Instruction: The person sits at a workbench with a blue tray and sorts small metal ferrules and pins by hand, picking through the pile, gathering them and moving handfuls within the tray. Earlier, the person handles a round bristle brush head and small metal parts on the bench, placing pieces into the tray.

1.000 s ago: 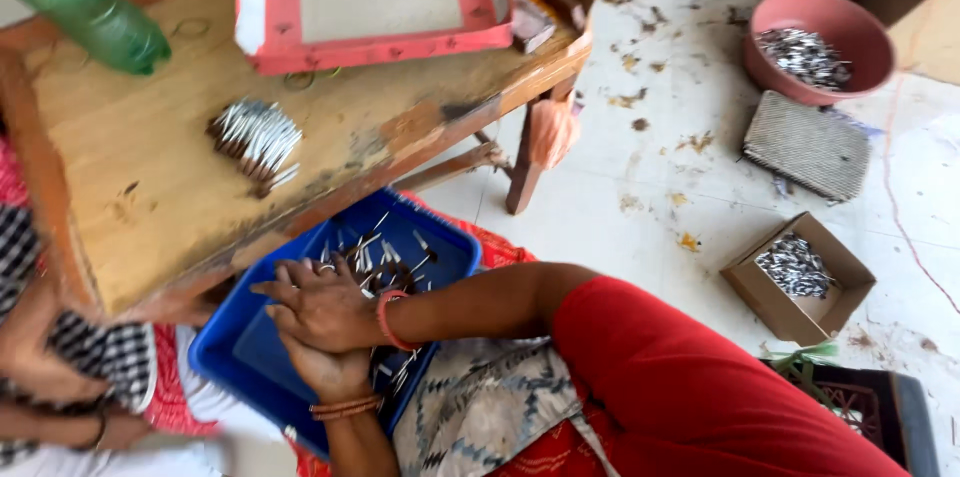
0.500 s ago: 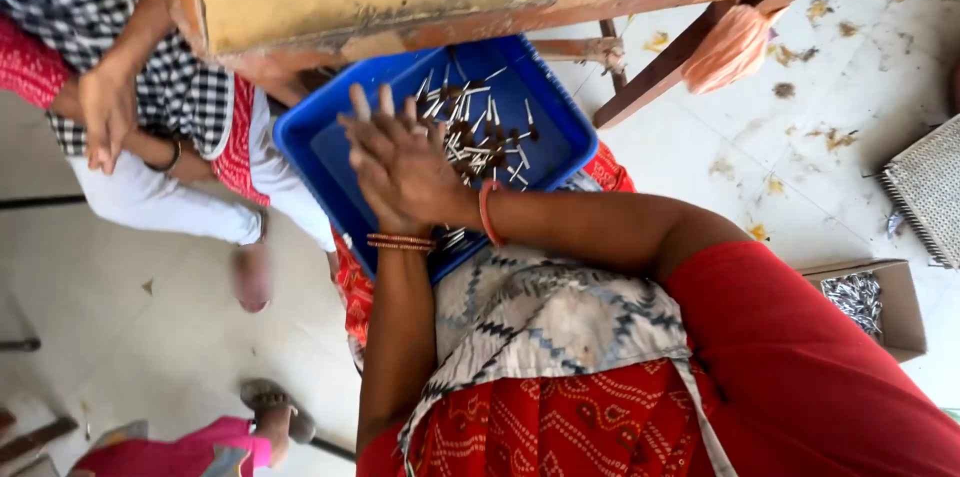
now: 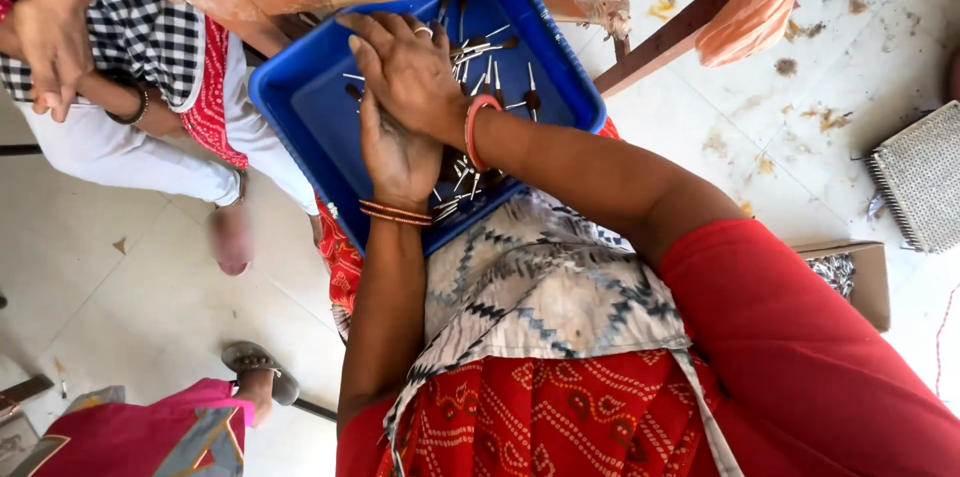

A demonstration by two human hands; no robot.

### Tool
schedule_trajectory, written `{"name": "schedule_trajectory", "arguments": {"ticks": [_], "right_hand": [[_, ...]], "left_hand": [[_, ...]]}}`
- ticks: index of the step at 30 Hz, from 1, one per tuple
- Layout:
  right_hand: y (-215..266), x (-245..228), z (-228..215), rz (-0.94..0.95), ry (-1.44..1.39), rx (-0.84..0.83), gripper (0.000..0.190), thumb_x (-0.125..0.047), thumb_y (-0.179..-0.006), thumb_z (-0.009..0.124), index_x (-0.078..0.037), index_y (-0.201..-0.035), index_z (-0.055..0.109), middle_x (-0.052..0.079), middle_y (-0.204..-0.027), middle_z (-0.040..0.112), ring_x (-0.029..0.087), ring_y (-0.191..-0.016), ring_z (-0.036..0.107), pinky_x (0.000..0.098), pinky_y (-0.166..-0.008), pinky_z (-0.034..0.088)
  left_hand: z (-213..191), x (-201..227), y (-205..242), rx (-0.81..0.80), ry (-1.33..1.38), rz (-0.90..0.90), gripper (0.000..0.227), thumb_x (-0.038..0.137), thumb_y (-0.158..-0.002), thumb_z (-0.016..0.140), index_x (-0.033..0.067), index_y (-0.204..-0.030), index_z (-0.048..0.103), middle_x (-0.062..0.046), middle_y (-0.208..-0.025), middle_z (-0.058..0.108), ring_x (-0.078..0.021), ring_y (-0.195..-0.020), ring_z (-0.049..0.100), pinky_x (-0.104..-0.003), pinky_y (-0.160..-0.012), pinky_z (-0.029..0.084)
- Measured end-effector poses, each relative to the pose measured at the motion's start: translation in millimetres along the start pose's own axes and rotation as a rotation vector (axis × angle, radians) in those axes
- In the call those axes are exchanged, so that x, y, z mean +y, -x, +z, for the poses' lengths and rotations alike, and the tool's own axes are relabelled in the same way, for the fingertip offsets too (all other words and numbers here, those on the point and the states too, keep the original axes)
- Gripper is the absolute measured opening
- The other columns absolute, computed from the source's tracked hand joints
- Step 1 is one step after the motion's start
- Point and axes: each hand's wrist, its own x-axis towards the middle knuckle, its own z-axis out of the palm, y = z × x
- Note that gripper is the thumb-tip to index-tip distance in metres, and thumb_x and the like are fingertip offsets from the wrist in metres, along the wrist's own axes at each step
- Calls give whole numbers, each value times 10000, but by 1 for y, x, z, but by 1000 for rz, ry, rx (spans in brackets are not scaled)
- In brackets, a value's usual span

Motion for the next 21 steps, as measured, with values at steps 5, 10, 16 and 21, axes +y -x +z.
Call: {"name": "schedule_trajectory", "arguments": {"ticks": [5, 10, 16, 21], "right_hand": [[47, -36, -10, -265, 113, 181, 541, -481, -1056, 412, -186, -1509, 450, 188, -1414, 550, 429, -1239, 549, 590, -988, 407], [8, -18, -19, 46, -136, -115, 484, -418, -1102, 376, -300, -1552, 509, 149, -1342, 622, 404, -1192, 635, 596, -1065, 449], [47, -27, 0, -284, 30, 173, 495, -481, -1045, 428, -206, -1443, 533, 234, -1420, 569, 523, -1310, 478, 685, -1055, 373], [-29, 30, -3, 22, -214, -24, 496, -465, -1063, 368, -204, -1396, 627, 152, -1302, 669, 383, -1108, 680, 510, -989, 521]], "left_hand": [[9, 10, 1, -365, -650, 121, 605, 560, -1108, 362, 297, -1641, 253, -15, -1715, 322, -283, -1573, 360, -578, -1273, 347], [-11, 6, 1, 20, -230, -43, 664, 530, -1242, 267, 123, -1740, 100, -140, -1724, 212, -369, -1587, 270, -579, -1309, 279], [23, -3, 9, -309, -631, 127, 593, 558, -1070, 408, 291, -1590, 310, -9, -1670, 347, -275, -1551, 384, -544, -1273, 342], [4, -1, 2, 182, -780, 26, 606, 476, -1107, 423, 99, -1580, 378, -85, -1526, 519, -293, -1402, 512, -478, -1190, 440]]}}
